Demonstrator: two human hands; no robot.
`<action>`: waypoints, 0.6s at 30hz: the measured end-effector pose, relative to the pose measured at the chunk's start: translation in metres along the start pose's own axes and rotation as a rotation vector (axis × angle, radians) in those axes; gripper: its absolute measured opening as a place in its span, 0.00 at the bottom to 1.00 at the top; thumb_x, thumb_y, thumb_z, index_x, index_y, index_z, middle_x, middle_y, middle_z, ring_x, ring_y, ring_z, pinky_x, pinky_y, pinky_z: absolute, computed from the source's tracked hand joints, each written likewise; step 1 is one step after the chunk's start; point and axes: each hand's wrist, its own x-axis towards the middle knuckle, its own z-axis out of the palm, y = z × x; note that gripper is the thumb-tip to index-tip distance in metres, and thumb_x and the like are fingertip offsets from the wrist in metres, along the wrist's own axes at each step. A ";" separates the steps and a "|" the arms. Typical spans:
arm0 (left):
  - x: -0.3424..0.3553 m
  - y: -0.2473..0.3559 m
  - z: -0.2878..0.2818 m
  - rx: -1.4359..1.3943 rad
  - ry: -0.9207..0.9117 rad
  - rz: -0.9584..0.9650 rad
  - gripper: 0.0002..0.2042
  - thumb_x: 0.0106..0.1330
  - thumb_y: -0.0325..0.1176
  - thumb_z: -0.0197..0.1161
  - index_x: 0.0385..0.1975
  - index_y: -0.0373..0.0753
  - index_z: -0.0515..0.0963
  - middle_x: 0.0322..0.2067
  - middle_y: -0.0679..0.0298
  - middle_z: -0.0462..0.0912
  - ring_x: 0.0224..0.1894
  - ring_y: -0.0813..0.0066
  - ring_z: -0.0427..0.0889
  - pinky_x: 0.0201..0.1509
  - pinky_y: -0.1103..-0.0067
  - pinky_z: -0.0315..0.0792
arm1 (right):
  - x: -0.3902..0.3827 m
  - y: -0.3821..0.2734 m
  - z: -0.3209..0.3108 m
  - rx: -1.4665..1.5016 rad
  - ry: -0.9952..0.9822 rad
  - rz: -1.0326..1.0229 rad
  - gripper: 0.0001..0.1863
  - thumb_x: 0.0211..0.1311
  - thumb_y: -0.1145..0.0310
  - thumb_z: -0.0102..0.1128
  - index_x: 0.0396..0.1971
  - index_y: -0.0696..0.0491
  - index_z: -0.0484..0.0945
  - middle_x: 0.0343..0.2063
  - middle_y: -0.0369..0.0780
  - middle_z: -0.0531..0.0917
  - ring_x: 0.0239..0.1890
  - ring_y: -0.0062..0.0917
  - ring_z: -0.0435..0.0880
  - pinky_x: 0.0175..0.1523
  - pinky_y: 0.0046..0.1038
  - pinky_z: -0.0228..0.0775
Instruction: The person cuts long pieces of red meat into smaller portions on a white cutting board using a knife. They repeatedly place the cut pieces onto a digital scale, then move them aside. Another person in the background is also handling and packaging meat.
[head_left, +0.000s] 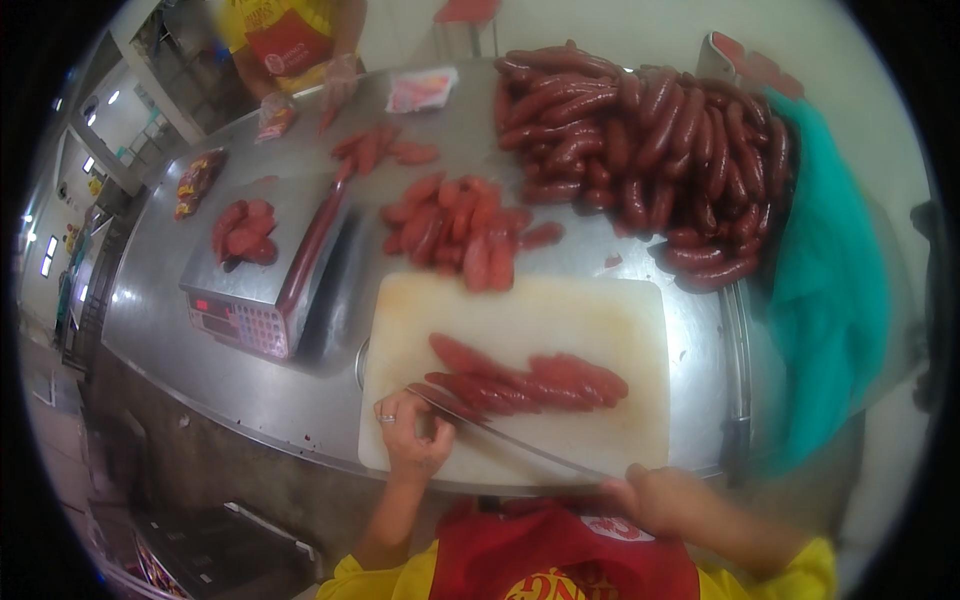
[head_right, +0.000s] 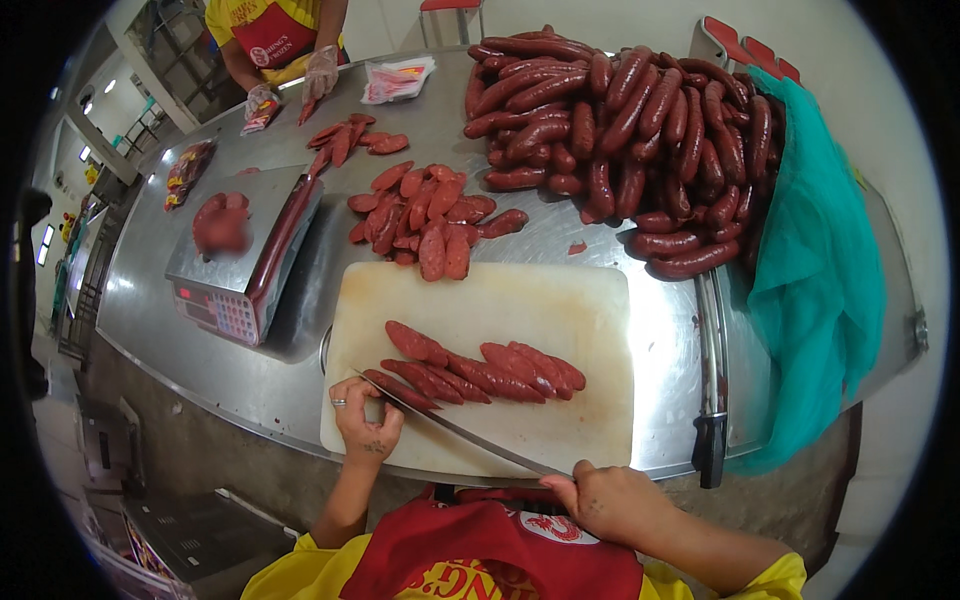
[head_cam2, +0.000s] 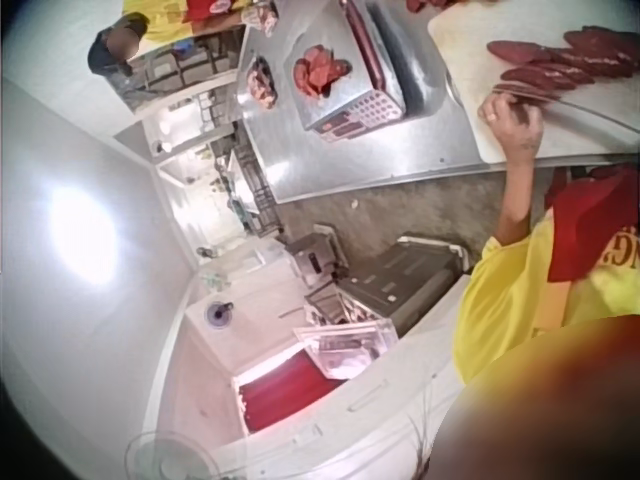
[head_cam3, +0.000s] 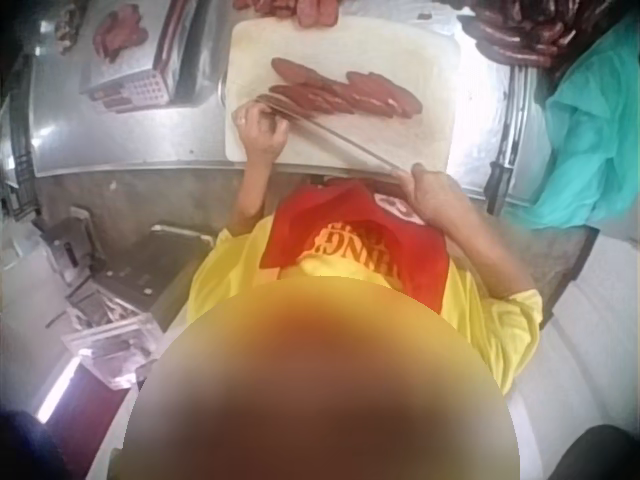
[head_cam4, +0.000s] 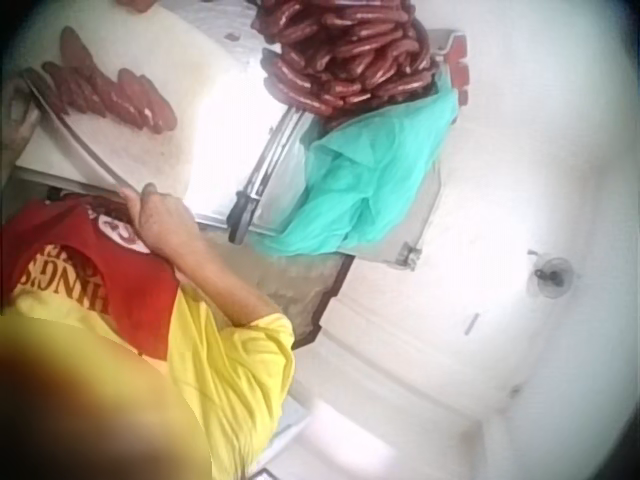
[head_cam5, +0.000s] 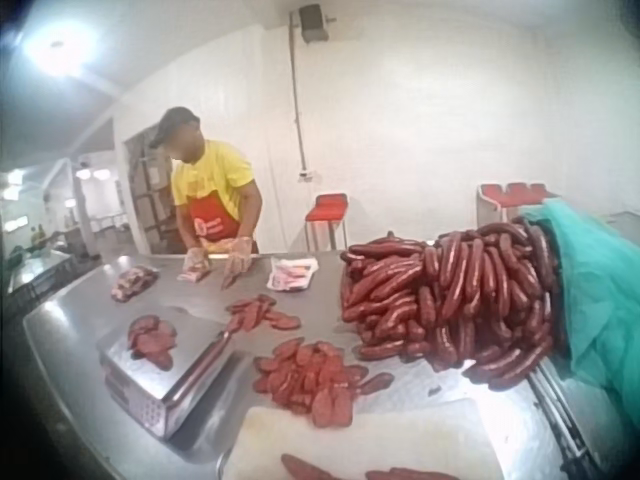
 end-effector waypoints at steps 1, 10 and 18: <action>0.000 -0.001 0.001 -0.009 0.017 0.026 0.12 0.40 0.23 0.59 0.28 0.36 0.70 0.32 0.55 0.72 0.38 0.56 0.70 0.45 0.69 0.67 | 0.007 -0.004 0.003 0.039 0.020 -0.024 0.33 0.67 0.43 0.41 0.19 0.60 0.75 0.13 0.53 0.77 0.19 0.50 0.80 0.25 0.46 0.72; 0.000 -0.001 -0.002 -0.066 0.055 -0.003 0.11 0.44 0.24 0.61 0.30 0.36 0.72 0.32 0.55 0.73 0.38 0.56 0.71 0.44 0.67 0.68 | 0.123 -0.062 0.057 0.298 0.125 -0.193 0.35 0.68 0.42 0.38 0.25 0.61 0.78 0.21 0.54 0.80 0.26 0.51 0.81 0.33 0.46 0.74; 0.000 0.005 0.000 -0.050 0.089 -0.074 0.10 0.45 0.23 0.61 0.27 0.34 0.68 0.29 0.56 0.70 0.33 0.58 0.71 0.39 0.71 0.68 | 0.010 -0.011 0.011 0.056 0.031 -0.065 0.33 0.67 0.43 0.42 0.21 0.60 0.74 0.13 0.53 0.77 0.18 0.49 0.80 0.25 0.45 0.72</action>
